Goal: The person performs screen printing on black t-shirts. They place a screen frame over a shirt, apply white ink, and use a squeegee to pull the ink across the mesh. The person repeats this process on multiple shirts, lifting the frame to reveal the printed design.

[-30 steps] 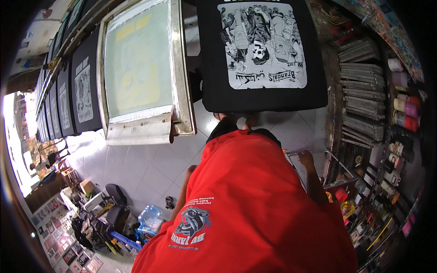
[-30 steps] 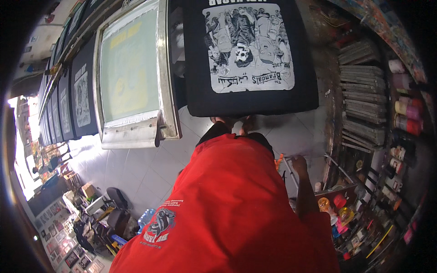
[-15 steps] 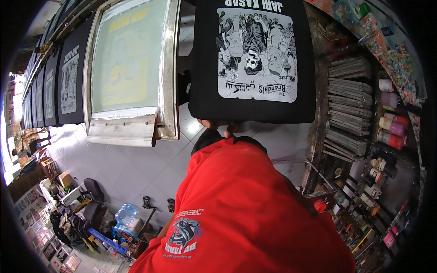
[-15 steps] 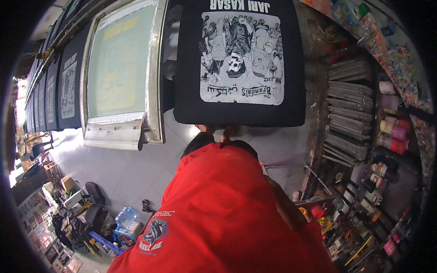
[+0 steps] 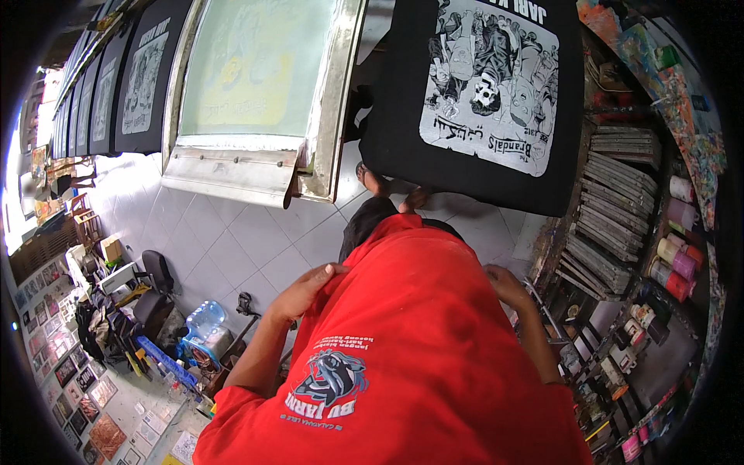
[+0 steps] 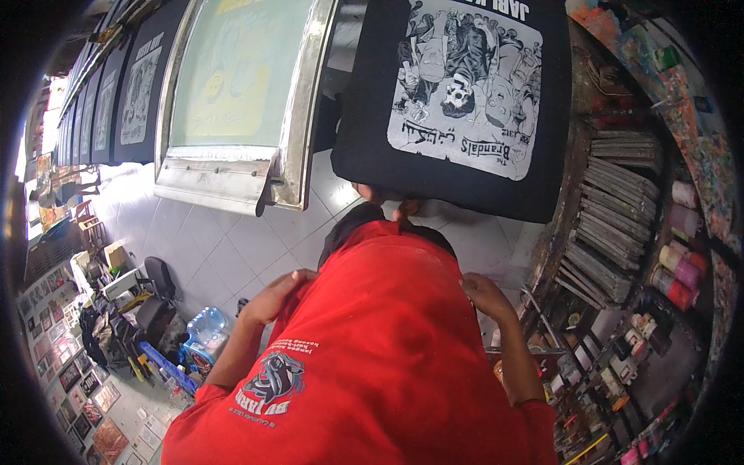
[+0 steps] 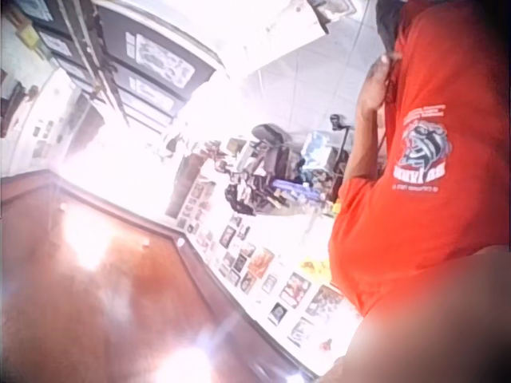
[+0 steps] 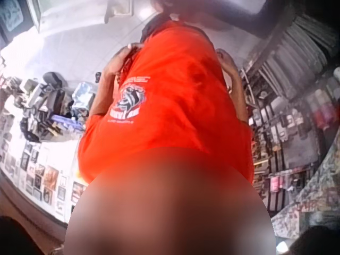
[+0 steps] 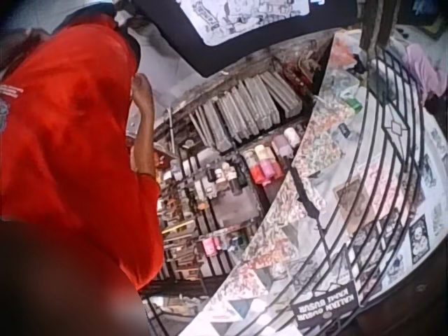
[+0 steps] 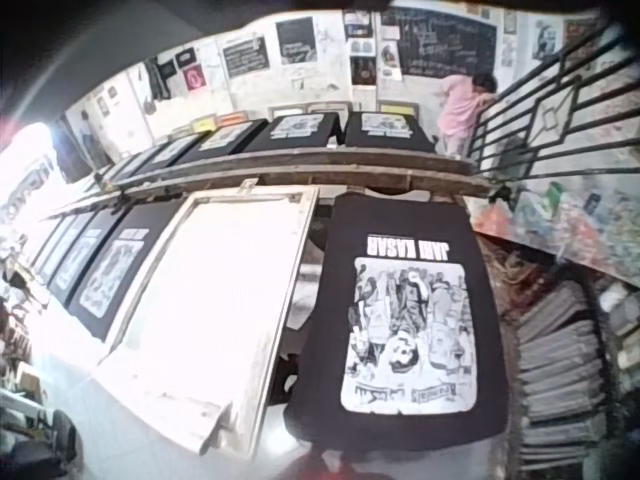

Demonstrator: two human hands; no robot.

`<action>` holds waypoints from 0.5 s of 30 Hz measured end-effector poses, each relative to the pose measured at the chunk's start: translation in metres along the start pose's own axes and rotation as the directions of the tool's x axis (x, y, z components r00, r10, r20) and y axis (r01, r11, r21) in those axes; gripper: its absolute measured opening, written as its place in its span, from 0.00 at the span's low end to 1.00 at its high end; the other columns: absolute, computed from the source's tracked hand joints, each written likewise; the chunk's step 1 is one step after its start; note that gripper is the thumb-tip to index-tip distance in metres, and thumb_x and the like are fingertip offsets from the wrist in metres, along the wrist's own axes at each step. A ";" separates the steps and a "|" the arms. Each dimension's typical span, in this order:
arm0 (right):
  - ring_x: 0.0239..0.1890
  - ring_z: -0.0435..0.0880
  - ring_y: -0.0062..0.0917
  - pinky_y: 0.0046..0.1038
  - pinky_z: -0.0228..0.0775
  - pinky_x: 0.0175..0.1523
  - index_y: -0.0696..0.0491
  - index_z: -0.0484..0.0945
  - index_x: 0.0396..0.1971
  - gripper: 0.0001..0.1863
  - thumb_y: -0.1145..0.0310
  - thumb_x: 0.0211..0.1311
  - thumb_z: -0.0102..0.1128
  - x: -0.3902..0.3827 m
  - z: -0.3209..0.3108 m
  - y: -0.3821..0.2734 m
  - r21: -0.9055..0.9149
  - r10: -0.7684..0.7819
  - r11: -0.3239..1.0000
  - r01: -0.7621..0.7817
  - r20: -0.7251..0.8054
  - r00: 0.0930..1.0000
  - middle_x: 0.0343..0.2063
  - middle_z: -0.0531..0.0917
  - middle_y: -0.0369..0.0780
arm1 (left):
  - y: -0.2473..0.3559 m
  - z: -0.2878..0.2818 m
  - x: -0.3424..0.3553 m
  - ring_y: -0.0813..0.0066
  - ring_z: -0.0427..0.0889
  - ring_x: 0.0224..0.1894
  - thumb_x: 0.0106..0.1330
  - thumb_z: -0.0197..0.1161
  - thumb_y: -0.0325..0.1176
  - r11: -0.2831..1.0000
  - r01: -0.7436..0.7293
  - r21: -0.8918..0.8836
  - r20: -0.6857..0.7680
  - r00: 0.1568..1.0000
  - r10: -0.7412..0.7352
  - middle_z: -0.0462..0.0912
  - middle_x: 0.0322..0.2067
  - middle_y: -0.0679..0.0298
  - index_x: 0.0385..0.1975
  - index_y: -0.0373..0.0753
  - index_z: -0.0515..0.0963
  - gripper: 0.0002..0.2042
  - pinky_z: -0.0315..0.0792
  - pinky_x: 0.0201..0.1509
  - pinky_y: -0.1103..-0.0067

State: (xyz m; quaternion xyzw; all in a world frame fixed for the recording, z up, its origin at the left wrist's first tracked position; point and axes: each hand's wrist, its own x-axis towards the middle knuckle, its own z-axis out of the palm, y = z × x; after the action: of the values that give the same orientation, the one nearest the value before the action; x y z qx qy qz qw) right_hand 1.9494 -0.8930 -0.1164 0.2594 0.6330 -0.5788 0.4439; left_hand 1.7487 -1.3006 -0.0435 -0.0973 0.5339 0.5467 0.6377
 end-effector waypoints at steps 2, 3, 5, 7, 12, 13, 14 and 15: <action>0.61 0.72 0.32 0.31 0.62 0.63 0.59 0.62 0.64 0.32 0.55 0.66 0.50 0.016 0.005 0.015 0.057 -0.034 0.998 0.042 -0.136 0.990 0.56 0.77 0.48 | 0.018 0.008 0.007 0.65 0.65 0.65 0.73 0.42 0.56 0.980 -0.198 0.014 0.017 0.980 0.198 0.69 0.61 0.54 0.61 0.30 0.66 0.32 0.54 0.70 0.70; 0.61 0.72 0.32 0.31 0.61 0.64 0.59 0.62 0.64 0.31 0.56 0.66 0.50 0.016 0.007 0.013 0.044 -0.024 0.999 0.031 -0.158 0.987 0.57 0.76 0.48 | 0.022 0.011 0.013 0.64 0.65 0.65 0.73 0.42 0.57 0.956 -0.294 0.019 0.025 0.956 0.293 0.70 0.60 0.54 0.61 0.29 0.65 0.33 0.54 0.70 0.69; 0.62 0.71 0.32 0.30 0.59 0.66 0.58 0.62 0.65 0.31 0.57 0.66 0.52 0.015 0.013 0.003 0.023 -0.007 1.000 0.011 -0.201 0.980 0.58 0.74 0.48 | 0.014 0.012 0.018 0.62 0.57 0.70 0.75 0.39 0.53 0.907 -0.346 0.239 0.041 0.937 0.346 0.62 0.66 0.53 0.65 0.32 0.61 0.31 0.48 0.73 0.71; 0.63 0.69 0.32 0.30 0.56 0.67 0.58 0.61 0.66 0.32 0.56 0.66 0.52 0.012 0.016 0.003 -0.009 -0.133 0.991 0.133 -0.166 0.977 0.60 0.72 0.48 | -0.011 0.017 0.017 0.60 0.53 0.72 0.75 0.38 0.54 0.851 -0.340 0.400 0.070 0.937 0.341 0.58 0.69 0.53 0.67 0.33 0.58 0.32 0.44 0.74 0.71; 0.65 0.67 0.30 0.31 0.51 0.70 0.57 0.62 0.66 0.32 0.53 0.69 0.49 -0.026 0.018 -0.023 0.283 -0.110 0.953 0.108 -0.010 0.994 0.63 0.69 0.46 | -0.037 0.004 0.006 0.62 0.67 0.60 0.73 0.46 0.45 0.843 -0.309 0.441 -0.035 0.932 0.360 0.69 0.56 0.48 0.58 0.34 0.68 0.22 0.59 0.63 0.70; 0.64 0.68 0.29 0.31 0.51 0.70 0.57 0.63 0.64 0.30 0.53 0.70 0.48 -0.029 0.012 -0.010 0.284 -0.128 0.950 0.129 -0.022 0.992 0.62 0.70 0.44 | -0.019 0.002 0.001 0.62 0.74 0.51 0.73 0.48 0.42 0.798 -0.183 0.574 -0.108 0.949 0.295 0.76 0.47 0.48 0.49 0.33 0.73 0.18 0.66 0.55 0.69; 0.63 0.69 0.28 0.31 0.52 0.70 0.57 0.65 0.63 0.29 0.54 0.71 0.47 -0.030 0.008 -0.006 0.278 -0.148 0.949 0.151 -0.031 0.988 0.60 0.72 0.43 | -0.002 0.002 -0.003 0.63 0.81 0.41 0.72 0.50 0.39 0.731 -0.049 0.681 -0.194 0.950 0.244 0.82 0.37 0.48 0.40 0.32 0.79 0.16 0.72 0.46 0.69; 0.60 0.70 0.27 0.30 0.54 0.68 0.57 0.67 0.61 0.25 0.56 0.71 0.47 -0.031 0.006 -0.011 0.279 -0.157 0.946 0.168 -0.060 0.986 0.57 0.74 0.42 | 0.010 0.005 -0.001 0.65 0.76 0.33 0.70 0.51 0.37 0.721 -0.105 0.685 -0.235 0.905 0.355 0.77 0.29 0.51 0.33 0.31 0.76 0.14 0.68 0.39 0.68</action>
State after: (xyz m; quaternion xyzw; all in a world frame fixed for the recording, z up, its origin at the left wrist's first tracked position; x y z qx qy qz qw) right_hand 1.9564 -0.8951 -0.0838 0.2780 0.5711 -0.6929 0.3412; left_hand 1.7432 -1.2942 -0.0357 0.1056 0.8038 0.3734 0.4509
